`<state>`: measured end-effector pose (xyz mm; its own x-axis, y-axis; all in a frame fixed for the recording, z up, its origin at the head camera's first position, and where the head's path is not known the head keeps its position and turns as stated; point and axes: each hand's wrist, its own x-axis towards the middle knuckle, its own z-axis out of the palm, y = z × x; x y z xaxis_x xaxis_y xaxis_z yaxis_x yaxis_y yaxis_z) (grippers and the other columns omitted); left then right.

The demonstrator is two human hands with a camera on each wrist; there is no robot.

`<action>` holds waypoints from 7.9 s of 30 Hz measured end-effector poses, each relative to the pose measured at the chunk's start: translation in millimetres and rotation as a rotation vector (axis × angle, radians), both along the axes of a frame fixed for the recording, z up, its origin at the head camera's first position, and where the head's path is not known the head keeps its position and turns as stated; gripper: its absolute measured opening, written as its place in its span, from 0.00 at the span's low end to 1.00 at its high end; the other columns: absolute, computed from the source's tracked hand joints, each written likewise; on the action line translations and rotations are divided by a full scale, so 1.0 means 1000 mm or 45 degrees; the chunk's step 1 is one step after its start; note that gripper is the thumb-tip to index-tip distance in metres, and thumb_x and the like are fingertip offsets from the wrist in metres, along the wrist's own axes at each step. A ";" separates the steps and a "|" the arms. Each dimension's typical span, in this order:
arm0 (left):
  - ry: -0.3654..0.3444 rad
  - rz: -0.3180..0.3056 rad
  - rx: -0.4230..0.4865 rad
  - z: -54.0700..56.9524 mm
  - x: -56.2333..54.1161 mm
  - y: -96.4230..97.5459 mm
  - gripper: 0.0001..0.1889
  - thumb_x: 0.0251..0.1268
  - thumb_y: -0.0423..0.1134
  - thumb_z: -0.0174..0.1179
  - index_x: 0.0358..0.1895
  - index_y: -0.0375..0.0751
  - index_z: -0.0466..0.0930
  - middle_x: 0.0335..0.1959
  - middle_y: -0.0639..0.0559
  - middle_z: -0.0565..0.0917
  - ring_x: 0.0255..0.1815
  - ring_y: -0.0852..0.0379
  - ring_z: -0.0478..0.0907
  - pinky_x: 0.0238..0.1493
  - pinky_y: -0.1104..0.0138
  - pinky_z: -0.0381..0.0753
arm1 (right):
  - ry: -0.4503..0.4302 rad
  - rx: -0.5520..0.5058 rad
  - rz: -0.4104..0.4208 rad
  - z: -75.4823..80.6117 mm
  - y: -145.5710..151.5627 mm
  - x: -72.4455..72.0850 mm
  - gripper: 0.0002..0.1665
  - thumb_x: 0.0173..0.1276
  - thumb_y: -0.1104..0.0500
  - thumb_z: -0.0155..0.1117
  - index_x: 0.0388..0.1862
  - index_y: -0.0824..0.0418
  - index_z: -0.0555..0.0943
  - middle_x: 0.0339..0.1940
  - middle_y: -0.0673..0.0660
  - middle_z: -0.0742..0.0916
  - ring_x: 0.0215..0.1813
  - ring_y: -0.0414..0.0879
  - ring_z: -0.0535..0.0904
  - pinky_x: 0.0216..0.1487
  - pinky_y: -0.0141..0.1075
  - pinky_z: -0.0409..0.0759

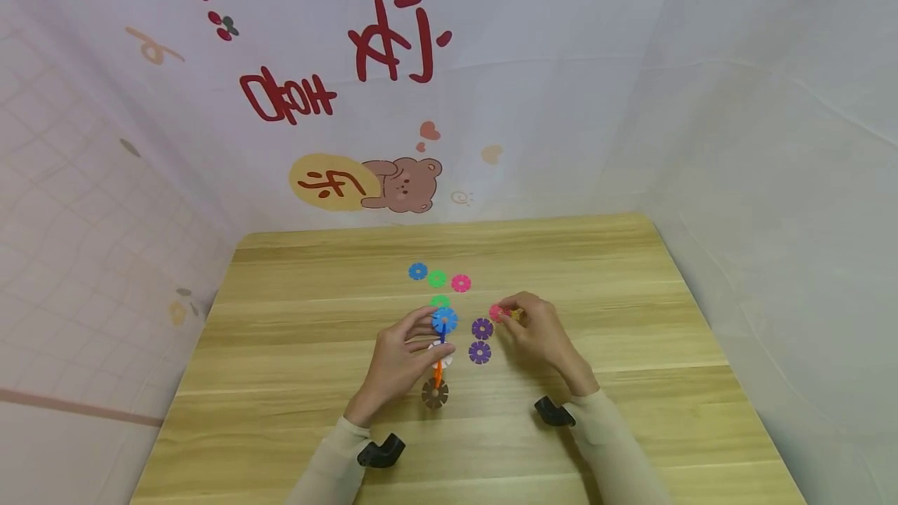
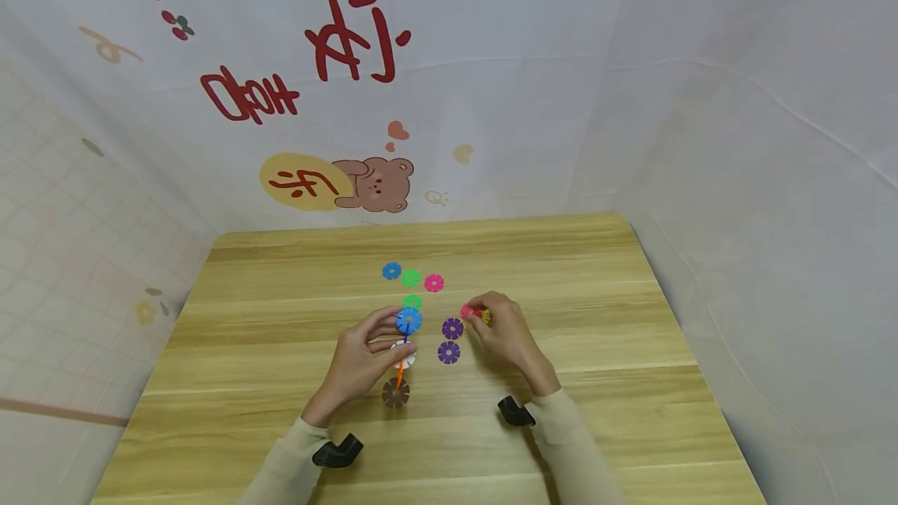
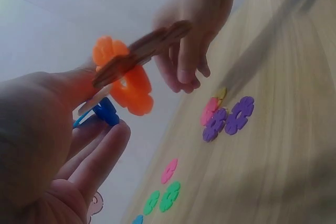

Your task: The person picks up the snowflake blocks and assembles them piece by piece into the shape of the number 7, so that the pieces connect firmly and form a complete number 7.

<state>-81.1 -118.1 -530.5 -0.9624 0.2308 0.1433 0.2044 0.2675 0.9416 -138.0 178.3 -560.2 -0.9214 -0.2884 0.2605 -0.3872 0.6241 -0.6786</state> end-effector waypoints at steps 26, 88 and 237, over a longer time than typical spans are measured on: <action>-0.037 0.033 -0.001 -0.005 0.003 -0.001 0.36 0.67 0.35 0.83 0.76 0.36 0.79 0.57 0.38 0.94 0.58 0.40 0.95 0.58 0.65 0.96 | -0.082 0.250 -0.103 -0.026 -0.006 -0.010 0.26 0.78 0.53 0.79 0.67 0.68 0.87 0.59 0.64 0.87 0.59 0.60 0.79 0.66 0.54 0.77; -0.129 0.002 0.093 -0.002 0.005 0.017 0.35 0.67 0.36 0.83 0.76 0.41 0.81 0.57 0.42 0.94 0.59 0.38 0.95 0.59 0.65 0.95 | -0.121 -0.705 0.169 0.011 -0.022 0.028 0.08 0.78 0.71 0.73 0.51 0.63 0.91 0.48 0.66 0.97 0.49 0.46 0.96 0.54 0.34 0.95; -0.224 -0.074 0.143 -0.005 0.008 0.022 0.39 0.68 0.35 0.83 0.81 0.41 0.77 0.64 0.36 0.91 0.60 0.30 0.93 0.58 0.65 0.96 | -0.161 -0.817 0.338 -0.006 -0.031 0.032 0.08 0.78 0.75 0.70 0.50 0.67 0.89 0.51 0.70 0.93 0.57 0.38 0.93 0.60 0.38 0.95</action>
<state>-73.0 -95.6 -535.9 -0.9604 0.2788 0.0023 0.0465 0.1518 0.9873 -105.7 147.8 -566.2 -0.8756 -0.3332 0.3499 -0.3646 -0.0193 -0.9309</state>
